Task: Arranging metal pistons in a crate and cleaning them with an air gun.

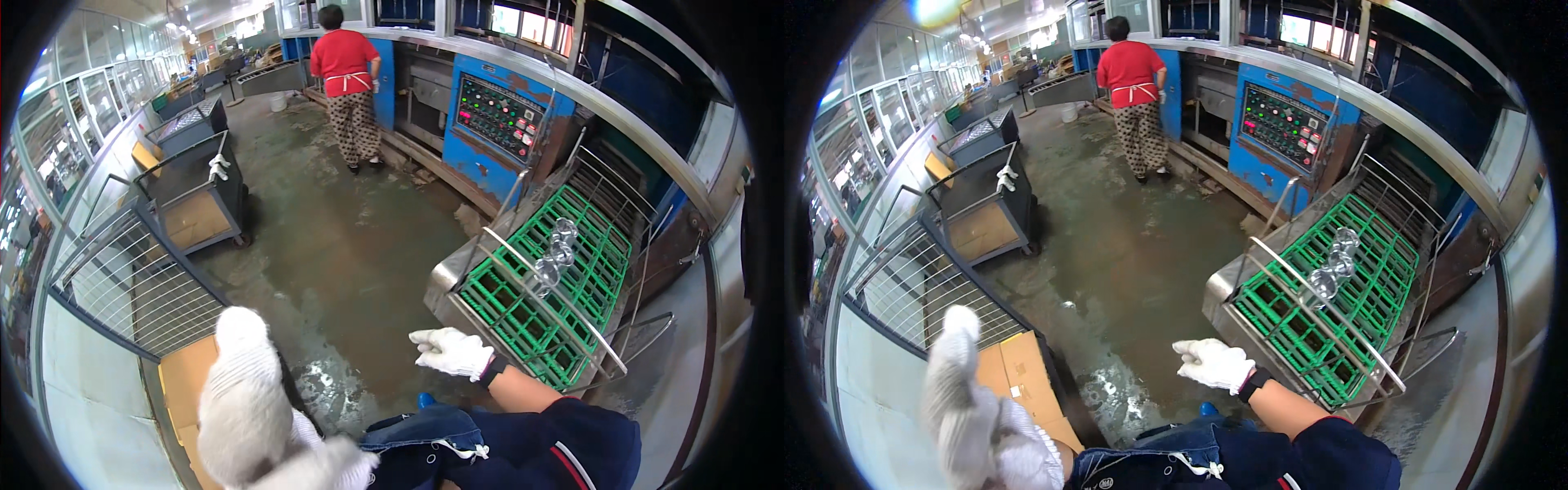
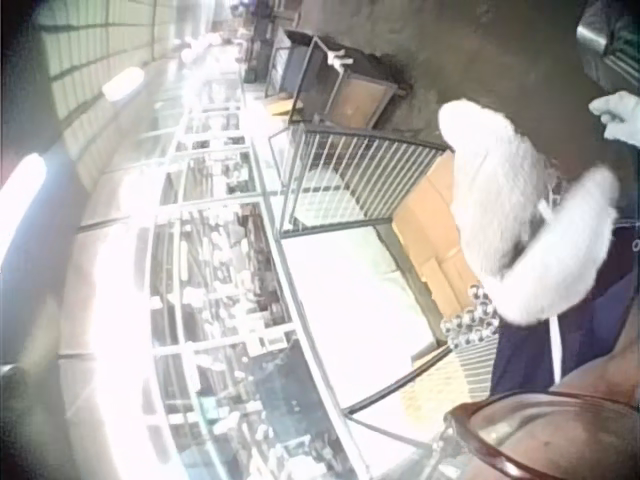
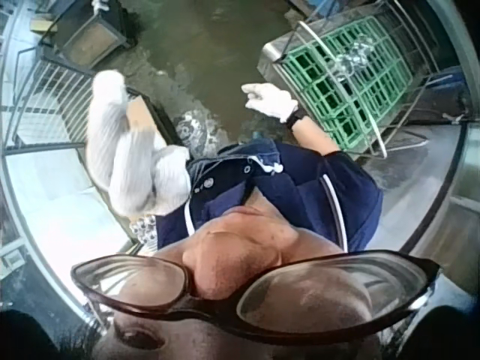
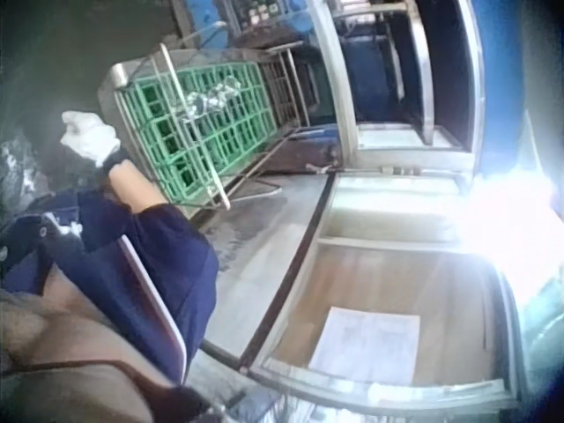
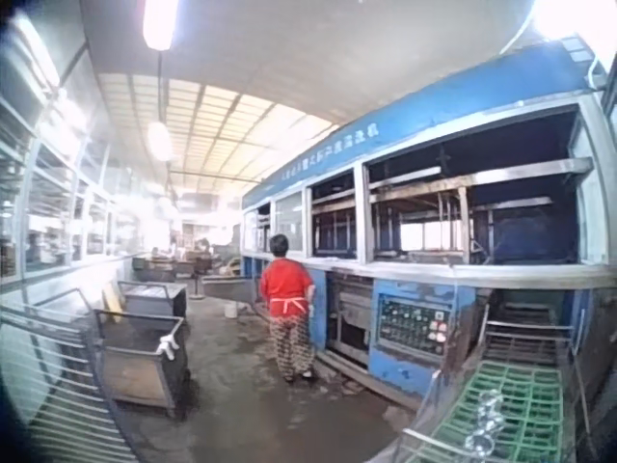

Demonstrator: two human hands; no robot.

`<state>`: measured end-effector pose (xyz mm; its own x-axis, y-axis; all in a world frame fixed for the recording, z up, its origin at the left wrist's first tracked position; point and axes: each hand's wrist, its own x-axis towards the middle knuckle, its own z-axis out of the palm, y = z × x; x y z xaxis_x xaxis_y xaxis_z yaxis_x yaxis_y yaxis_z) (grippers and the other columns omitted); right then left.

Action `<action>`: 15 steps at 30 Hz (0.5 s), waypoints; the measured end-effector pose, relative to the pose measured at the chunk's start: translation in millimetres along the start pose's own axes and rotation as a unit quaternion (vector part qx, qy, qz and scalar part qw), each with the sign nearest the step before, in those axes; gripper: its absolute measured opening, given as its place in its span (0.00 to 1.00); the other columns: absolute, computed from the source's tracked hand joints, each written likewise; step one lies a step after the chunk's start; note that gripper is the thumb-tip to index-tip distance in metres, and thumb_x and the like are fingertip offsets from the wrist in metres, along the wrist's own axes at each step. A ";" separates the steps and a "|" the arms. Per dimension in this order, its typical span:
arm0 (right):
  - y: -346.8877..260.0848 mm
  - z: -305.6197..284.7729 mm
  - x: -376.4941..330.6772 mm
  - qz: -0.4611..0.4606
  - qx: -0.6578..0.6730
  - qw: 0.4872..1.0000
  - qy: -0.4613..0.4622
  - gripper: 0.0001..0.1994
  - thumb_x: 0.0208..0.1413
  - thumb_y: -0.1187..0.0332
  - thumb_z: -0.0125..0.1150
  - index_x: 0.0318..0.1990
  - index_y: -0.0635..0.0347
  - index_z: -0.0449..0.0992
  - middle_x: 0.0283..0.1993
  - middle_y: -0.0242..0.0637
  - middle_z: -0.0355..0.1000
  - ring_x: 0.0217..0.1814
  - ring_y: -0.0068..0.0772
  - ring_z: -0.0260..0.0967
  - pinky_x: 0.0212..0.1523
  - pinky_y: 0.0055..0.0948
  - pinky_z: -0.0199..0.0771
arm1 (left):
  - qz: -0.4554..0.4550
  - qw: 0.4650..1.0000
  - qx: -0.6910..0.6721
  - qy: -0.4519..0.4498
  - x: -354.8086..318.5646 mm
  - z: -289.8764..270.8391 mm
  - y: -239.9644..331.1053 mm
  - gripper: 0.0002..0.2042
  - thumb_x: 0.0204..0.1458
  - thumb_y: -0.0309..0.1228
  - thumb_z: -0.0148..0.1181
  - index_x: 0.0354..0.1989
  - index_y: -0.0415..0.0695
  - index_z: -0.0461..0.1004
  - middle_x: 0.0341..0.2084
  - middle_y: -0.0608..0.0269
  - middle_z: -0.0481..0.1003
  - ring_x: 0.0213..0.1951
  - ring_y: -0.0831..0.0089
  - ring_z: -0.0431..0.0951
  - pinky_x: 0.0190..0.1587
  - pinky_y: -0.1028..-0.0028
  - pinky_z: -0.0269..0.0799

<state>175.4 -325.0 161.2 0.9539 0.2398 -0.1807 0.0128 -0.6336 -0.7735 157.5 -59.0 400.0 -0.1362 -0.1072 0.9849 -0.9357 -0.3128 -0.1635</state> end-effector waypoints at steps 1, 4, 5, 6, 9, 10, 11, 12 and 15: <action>-8.3 -22.0 -10.7 0.011 0.025 1.000 0.010 0.29 0.55 0.66 0.64 0.64 0.65 0.68 0.57 0.51 0.75 0.56 0.43 0.76 0.58 0.34 0.75 | -0.197 0.964 0.157 0.079 1.8 24.2 10.8 0.16 0.52 0.24 0.61 0.49 0.31 0.75 0.30 0.53 0.80 0.37 0.61 0.83 0.38 0.61 0.81; 10.9 -66.2 -42.2 -0.006 0.167 0.983 0.072 0.27 0.56 0.75 0.61 0.65 0.67 0.68 0.54 0.48 0.76 0.54 0.37 0.76 0.54 0.31 0.77 | -0.494 0.861 0.096 0.072 32.3 47.0 31.8 0.20 0.58 0.27 0.57 0.58 0.33 0.70 0.34 0.54 0.79 0.31 0.67 0.81 0.30 0.67 0.79; 12.9 -87.9 -53.6 0.023 0.161 0.983 0.090 0.27 0.56 0.75 0.62 0.65 0.67 0.68 0.53 0.50 0.75 0.54 0.36 0.76 0.54 0.30 0.77 | -0.579 0.806 -0.121 -0.009 49.8 45.7 29.2 0.22 0.60 0.30 0.54 0.61 0.32 0.66 0.35 0.54 0.79 0.28 0.69 0.80 0.26 0.69 0.76; 3.0 -102.2 -63.5 0.036 0.152 0.984 0.089 0.27 0.56 0.75 0.62 0.65 0.68 0.67 0.53 0.52 0.75 0.53 0.36 0.76 0.53 0.30 0.77 | -0.630 0.708 -0.309 -0.079 70.4 31.2 37.4 0.24 0.63 0.33 0.52 0.64 0.31 0.62 0.36 0.54 0.79 0.25 0.70 0.78 0.21 0.71 0.74; 11.3 -119.4 -77.5 0.023 0.198 0.975 0.100 0.27 0.57 0.74 0.61 0.65 0.69 0.67 0.52 0.51 0.76 0.54 0.36 0.75 0.54 0.30 0.76 | -0.598 0.661 -0.450 -0.056 67.0 51.5 34.8 0.27 0.65 0.35 0.49 0.67 0.30 0.58 0.41 0.52 0.77 0.26 0.71 0.76 0.23 0.72 0.70; 15.5 -126.6 -82.2 0.005 0.186 0.975 0.120 0.27 0.57 0.74 0.61 0.65 0.70 0.67 0.53 0.51 0.76 0.55 0.36 0.75 0.55 0.30 0.75 | -0.558 0.727 -0.401 0.009 57.4 73.4 21.4 0.27 0.64 0.34 0.49 0.67 0.29 0.58 0.42 0.51 0.76 0.28 0.70 0.76 0.26 0.72 0.70; 15.7 -133.8 -85.3 0.027 0.222 0.969 0.109 0.28 0.56 0.73 0.61 0.65 0.72 0.66 0.53 0.51 0.76 0.56 0.35 0.74 0.56 0.31 0.74 | -0.527 0.768 -0.360 0.048 48.8 86.3 14.3 0.27 0.63 0.34 0.49 0.67 0.29 0.57 0.43 0.50 0.75 0.30 0.70 0.76 0.29 0.72 0.70; 18.0 -136.3 -85.8 0.004 0.223 0.966 0.133 0.27 0.56 0.72 0.61 0.64 0.72 0.66 0.52 0.50 0.76 0.54 0.34 0.74 0.55 0.31 0.74 | -0.504 0.796 -0.331 0.063 47.2 97.4 7.3 0.28 0.63 0.33 0.49 0.67 0.29 0.57 0.45 0.49 0.75 0.32 0.69 0.76 0.31 0.71 0.70; 1.9 -149.4 -93.7 0.017 0.188 0.971 0.148 0.26 0.56 0.74 0.63 0.63 0.68 0.69 0.53 0.46 0.76 0.53 0.33 0.75 0.55 0.30 0.74 | -0.459 0.853 -0.245 0.049 37.5 113.1 11.4 0.28 0.61 0.31 0.48 0.67 0.28 0.57 0.49 0.46 0.72 0.39 0.67 0.75 0.40 0.70 0.69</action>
<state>130.9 -458.5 267.4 0.9970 -0.0336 -0.0703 -0.0773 -0.3107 -0.9474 178.5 -173.4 428.6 0.7219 0.0564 0.6896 -0.6837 0.2115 0.6984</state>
